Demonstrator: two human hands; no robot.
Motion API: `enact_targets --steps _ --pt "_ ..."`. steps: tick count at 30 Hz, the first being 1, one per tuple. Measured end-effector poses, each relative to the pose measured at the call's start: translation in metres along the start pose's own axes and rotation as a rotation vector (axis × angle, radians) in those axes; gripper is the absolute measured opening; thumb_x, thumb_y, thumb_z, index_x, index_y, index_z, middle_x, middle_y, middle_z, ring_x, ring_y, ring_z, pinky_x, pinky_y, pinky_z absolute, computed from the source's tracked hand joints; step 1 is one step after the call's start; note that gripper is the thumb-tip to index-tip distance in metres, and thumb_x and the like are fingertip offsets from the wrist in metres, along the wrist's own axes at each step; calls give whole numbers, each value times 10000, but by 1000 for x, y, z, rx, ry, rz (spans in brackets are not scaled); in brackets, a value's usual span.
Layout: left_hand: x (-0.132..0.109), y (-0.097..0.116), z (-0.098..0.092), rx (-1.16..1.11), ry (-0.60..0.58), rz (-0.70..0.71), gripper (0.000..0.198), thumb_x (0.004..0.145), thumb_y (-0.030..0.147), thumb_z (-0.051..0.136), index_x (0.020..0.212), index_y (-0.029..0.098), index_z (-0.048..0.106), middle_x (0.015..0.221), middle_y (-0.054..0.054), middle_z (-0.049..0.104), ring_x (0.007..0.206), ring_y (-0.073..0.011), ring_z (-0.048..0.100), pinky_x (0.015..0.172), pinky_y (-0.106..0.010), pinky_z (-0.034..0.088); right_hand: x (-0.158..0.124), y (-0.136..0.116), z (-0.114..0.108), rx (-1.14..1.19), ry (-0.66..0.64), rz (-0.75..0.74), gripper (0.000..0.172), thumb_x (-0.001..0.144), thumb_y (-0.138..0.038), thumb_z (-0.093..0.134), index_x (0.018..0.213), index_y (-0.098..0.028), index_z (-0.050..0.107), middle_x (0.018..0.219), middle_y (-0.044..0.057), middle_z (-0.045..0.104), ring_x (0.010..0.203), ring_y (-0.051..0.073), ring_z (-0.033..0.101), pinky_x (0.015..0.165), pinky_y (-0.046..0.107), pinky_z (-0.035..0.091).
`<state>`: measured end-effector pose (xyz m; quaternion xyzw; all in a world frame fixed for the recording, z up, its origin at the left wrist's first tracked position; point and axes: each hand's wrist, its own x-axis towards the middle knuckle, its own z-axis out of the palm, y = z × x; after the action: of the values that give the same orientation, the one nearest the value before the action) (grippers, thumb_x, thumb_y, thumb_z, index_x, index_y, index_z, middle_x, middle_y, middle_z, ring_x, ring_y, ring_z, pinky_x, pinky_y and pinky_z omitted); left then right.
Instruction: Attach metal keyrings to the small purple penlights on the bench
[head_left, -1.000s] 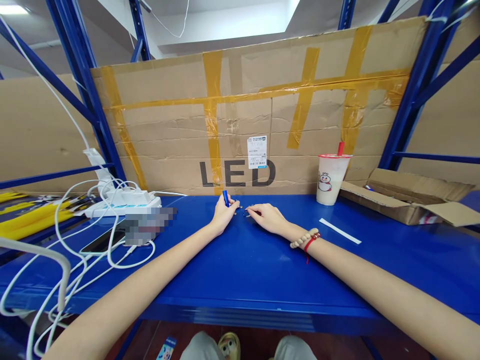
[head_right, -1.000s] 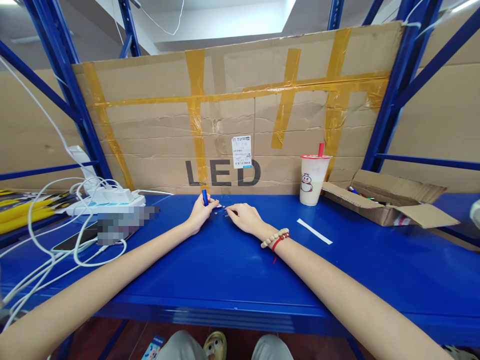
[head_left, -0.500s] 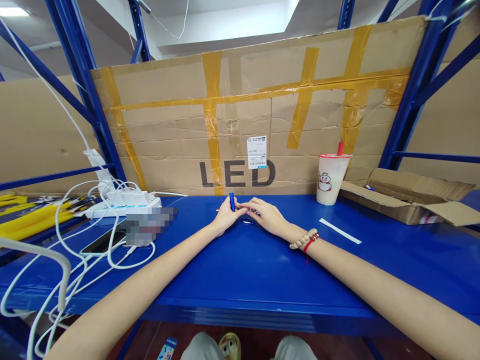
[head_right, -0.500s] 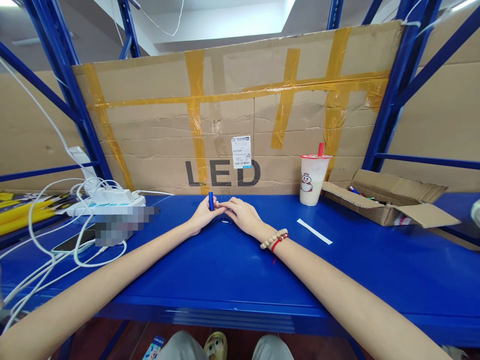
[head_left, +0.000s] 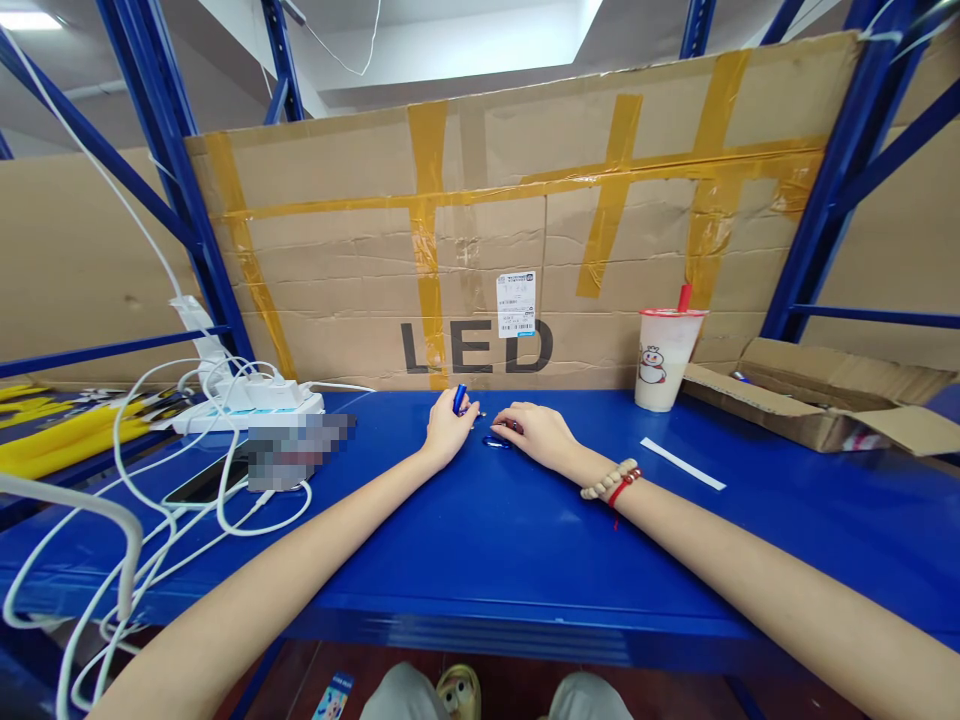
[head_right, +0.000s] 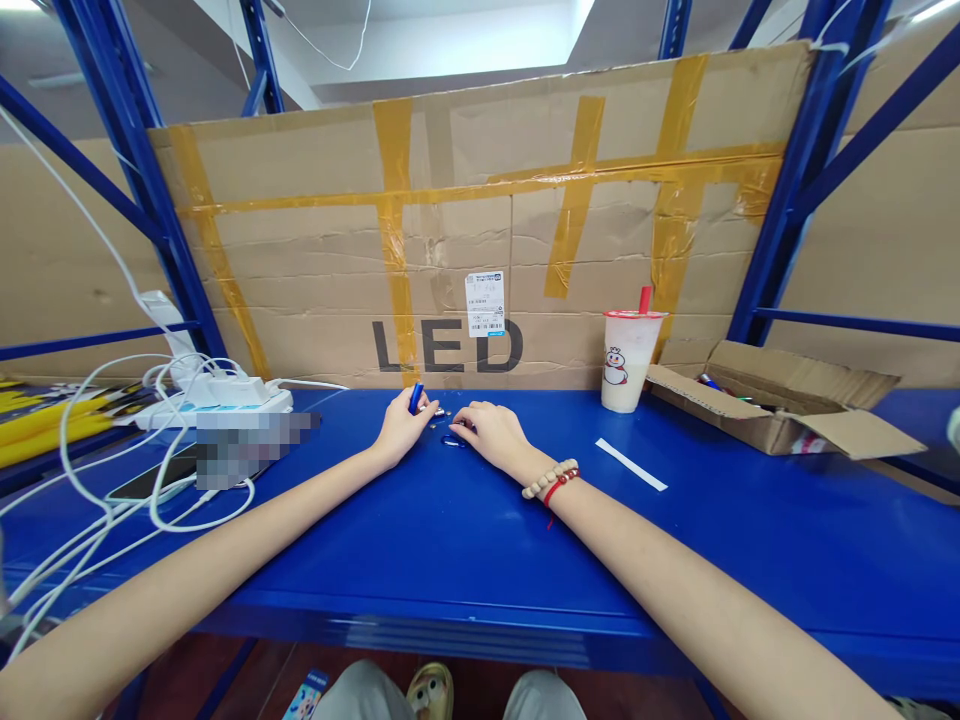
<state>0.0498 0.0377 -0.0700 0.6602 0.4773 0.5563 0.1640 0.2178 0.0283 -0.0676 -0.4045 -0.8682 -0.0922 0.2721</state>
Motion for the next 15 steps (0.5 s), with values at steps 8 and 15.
enact_targets --steps 8,15 --pt "0 -11 0 212 -38 -71 240 606 79 630 631 206 428 724 -7 562 798 -199 517 710 -287 377 0 -3 -2 -41 -48 6 207 849 -320 483 873 -213 658 821 45 630 761 158 550 618 241 359" --pt "-2 -7 1 282 -103 -112 259 590 182 675 628 210 420 681 -14 594 737 -219 556 648 -296 390 0 -4 -3 -47 -58 15 212 852 -305 473 888 -209 658 838 48 631 794 167 550 635 248 368"
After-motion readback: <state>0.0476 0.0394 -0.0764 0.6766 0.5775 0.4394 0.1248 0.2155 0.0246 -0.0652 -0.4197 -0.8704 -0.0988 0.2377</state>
